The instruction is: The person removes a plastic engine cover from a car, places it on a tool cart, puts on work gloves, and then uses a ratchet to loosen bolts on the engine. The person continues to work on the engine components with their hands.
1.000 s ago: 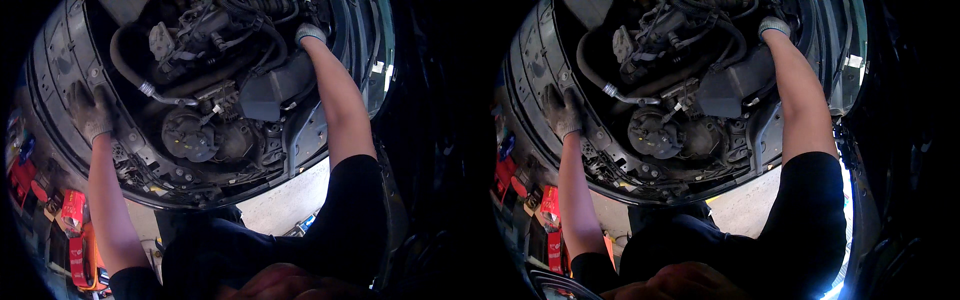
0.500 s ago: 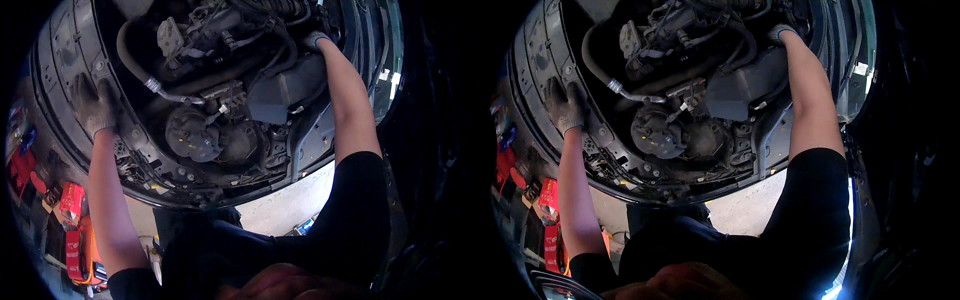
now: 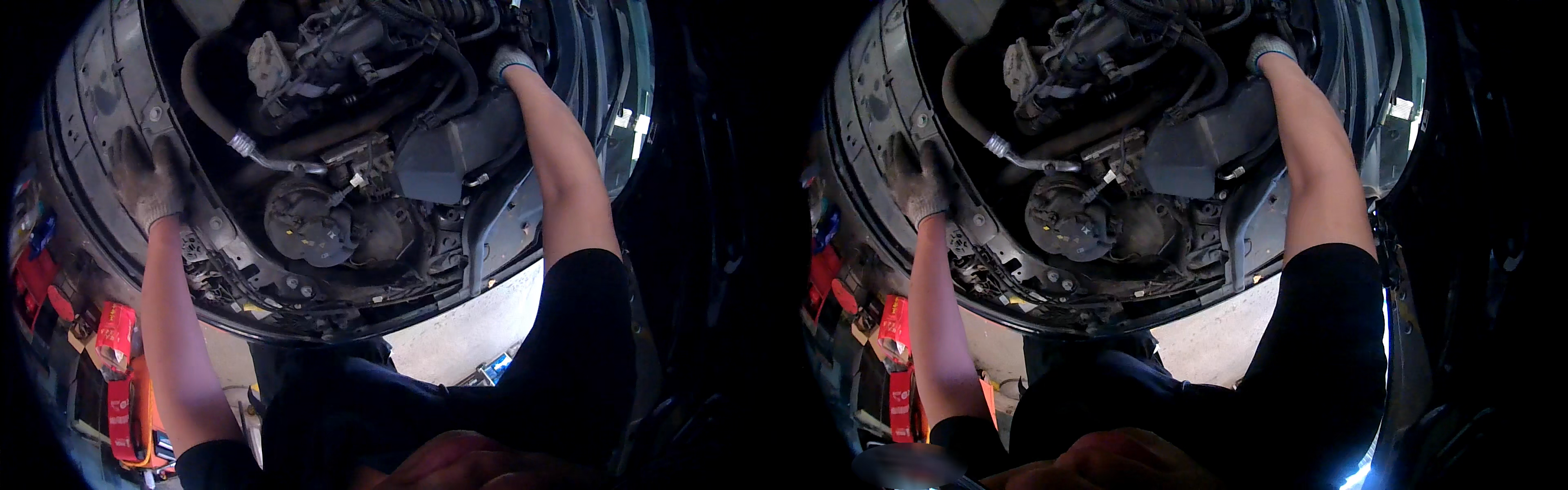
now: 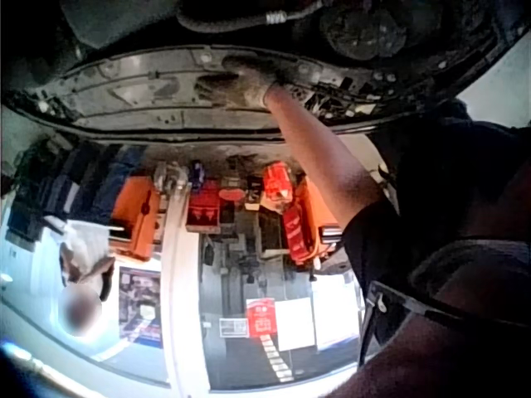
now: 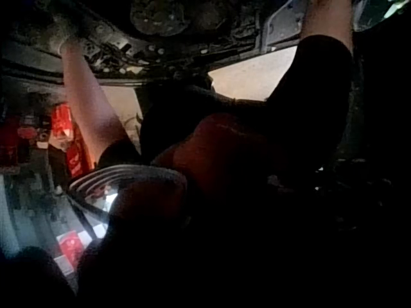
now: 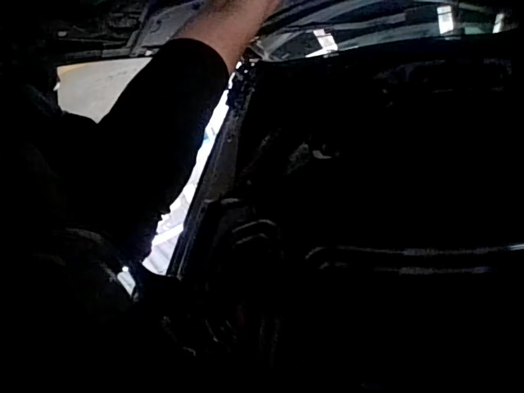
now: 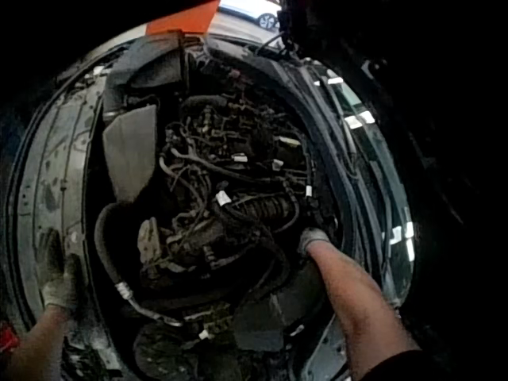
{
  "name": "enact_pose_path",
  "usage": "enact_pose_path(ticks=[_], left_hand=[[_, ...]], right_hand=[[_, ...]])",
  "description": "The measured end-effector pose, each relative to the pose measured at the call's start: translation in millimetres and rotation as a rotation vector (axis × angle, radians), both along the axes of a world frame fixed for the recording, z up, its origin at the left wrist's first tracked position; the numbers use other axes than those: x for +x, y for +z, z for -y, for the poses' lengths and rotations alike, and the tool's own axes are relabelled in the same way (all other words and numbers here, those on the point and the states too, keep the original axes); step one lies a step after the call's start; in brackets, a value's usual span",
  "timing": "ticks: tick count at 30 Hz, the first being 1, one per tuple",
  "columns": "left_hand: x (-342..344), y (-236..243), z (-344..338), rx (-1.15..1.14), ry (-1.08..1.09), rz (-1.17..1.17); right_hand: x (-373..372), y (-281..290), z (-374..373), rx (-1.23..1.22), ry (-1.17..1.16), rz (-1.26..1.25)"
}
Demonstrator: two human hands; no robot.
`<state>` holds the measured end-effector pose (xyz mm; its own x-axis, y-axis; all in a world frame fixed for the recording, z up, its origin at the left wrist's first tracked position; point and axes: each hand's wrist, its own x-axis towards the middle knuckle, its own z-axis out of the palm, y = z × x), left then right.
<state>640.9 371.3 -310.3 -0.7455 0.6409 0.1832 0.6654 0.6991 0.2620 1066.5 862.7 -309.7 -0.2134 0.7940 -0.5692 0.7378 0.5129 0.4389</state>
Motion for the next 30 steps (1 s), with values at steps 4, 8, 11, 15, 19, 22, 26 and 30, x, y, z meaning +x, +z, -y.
enact_pose_path(ticks=[4, 8, 11, 15, 19, 22, 26, 30], left_hand=[[-3.6, -3.7, 2.4, 0.026, -0.016, 0.022], [-3.4, -3.6, -5.1, 0.022, -0.023, 0.024], [1.7, 2.6, 2.4, 0.046, 0.007, 0.026], [-0.7, 2.6, -3.1, 0.015, 0.005, 0.012], [-4.8, -3.8, 6.5, -0.01, 0.01, 0.016], [0.1, -1.3, -1.2, 0.025, -0.005, 0.049], [-3.1, -2.6, -0.5, 0.01, -0.005, 0.031], [0.0, -5.0, 3.2, 0.021, 0.001, 0.029]], right_hand=[[-2.1, 3.3, -1.5, -0.104, -0.067, 0.011], [20.1, -9.7, -14.5, -0.092, -0.086, -0.003], [-23.1, 20.2, 11.5, -0.116, 0.01, 0.082], [2.8, -2.0, -8.5, -0.148, -0.035, 0.029], [-7.0, -11.4, -8.5, -0.097, 0.003, -0.017], [18.3, -13.8, -15.9, -0.093, 0.023, 0.04], [9.0, -12.0, -10.0, -0.092, -0.052, -0.049], [1.2, 2.3, 1.0, -0.066, 0.068, 0.054]])
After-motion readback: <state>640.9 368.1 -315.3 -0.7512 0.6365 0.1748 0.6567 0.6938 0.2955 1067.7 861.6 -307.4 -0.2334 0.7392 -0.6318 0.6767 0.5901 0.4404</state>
